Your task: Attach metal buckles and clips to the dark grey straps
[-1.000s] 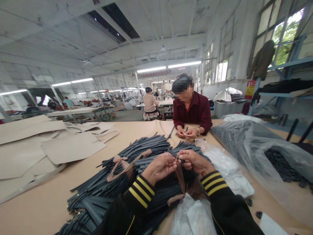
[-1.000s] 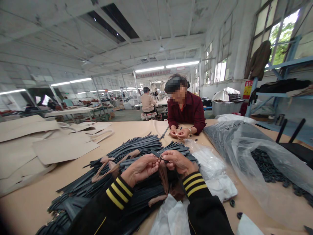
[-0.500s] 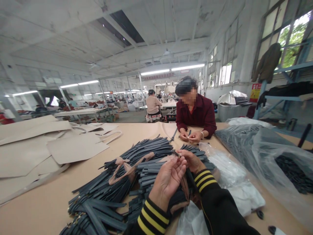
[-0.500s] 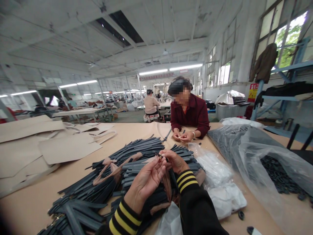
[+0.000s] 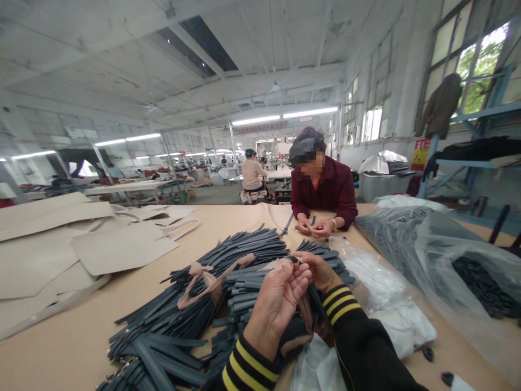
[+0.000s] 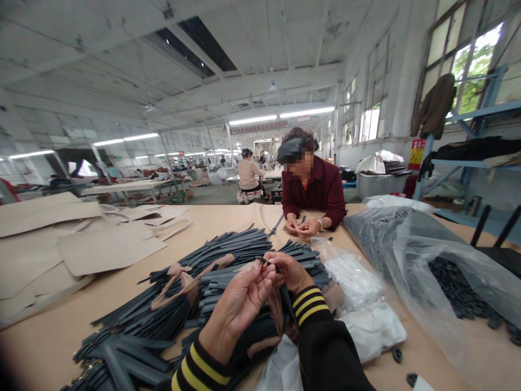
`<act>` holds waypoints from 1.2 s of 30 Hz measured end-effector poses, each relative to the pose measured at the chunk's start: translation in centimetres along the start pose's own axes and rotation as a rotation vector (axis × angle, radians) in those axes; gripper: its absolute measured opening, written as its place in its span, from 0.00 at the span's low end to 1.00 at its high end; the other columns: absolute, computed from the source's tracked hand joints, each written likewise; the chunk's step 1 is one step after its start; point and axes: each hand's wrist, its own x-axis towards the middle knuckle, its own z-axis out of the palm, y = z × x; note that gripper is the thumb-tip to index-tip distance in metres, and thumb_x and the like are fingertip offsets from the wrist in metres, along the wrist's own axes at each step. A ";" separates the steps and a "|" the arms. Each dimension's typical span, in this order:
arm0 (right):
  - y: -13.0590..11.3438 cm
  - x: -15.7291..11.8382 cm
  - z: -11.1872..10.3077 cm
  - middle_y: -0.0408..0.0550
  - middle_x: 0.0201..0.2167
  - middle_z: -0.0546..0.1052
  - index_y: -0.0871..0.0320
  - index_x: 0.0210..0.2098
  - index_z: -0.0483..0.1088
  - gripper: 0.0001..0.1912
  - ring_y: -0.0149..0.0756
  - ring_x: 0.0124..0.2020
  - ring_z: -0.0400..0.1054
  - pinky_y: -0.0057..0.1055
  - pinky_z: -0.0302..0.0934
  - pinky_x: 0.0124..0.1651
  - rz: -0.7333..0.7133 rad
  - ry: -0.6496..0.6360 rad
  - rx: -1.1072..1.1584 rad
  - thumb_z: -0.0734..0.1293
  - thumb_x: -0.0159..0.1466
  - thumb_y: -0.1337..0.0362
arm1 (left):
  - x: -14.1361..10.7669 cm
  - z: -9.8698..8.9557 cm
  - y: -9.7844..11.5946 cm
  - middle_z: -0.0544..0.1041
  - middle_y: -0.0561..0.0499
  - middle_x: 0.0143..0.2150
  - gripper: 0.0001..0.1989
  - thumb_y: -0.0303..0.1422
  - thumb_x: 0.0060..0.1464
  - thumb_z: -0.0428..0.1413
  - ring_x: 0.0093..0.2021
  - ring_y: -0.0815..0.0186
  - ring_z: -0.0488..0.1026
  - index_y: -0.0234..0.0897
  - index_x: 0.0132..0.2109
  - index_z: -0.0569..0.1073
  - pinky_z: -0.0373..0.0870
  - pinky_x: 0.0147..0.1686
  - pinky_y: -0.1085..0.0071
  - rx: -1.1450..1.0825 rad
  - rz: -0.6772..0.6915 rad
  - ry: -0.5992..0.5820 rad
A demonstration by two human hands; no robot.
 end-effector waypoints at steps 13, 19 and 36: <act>-0.8 -0.7 0.3 0.39 0.18 0.65 0.60 0.24 0.66 0.05 0.24 0.18 0.57 0.20 0.49 0.19 -0.019 -0.006 -0.014 0.65 0.48 0.64 | 0.1 -0.5 -0.1 0.75 0.44 0.28 0.04 0.25 0.52 0.50 0.26 0.69 0.74 0.27 0.35 0.68 0.71 0.25 0.78 0.095 -0.028 -0.002; -0.6 -0.9 0.4 0.39 0.18 0.64 0.60 0.24 0.66 0.05 0.23 0.17 0.55 0.20 0.48 0.18 -0.024 -0.023 -0.020 0.65 0.49 0.64 | 0.2 -1.0 -0.5 0.75 0.44 0.28 0.05 0.26 0.51 0.51 0.27 0.69 0.74 0.27 0.35 0.68 0.72 0.27 0.78 0.083 -0.033 -0.019; -0.2 -1.4 0.2 0.37 0.17 0.61 0.60 0.25 0.65 0.06 0.21 0.14 0.49 0.18 0.41 0.14 -0.008 -0.032 -0.027 0.65 0.51 0.64 | 0.4 -1.6 -0.9 0.75 0.43 0.29 0.06 0.26 0.51 0.52 0.28 0.68 0.74 0.27 0.37 0.68 0.72 0.27 0.78 0.069 -0.057 -0.045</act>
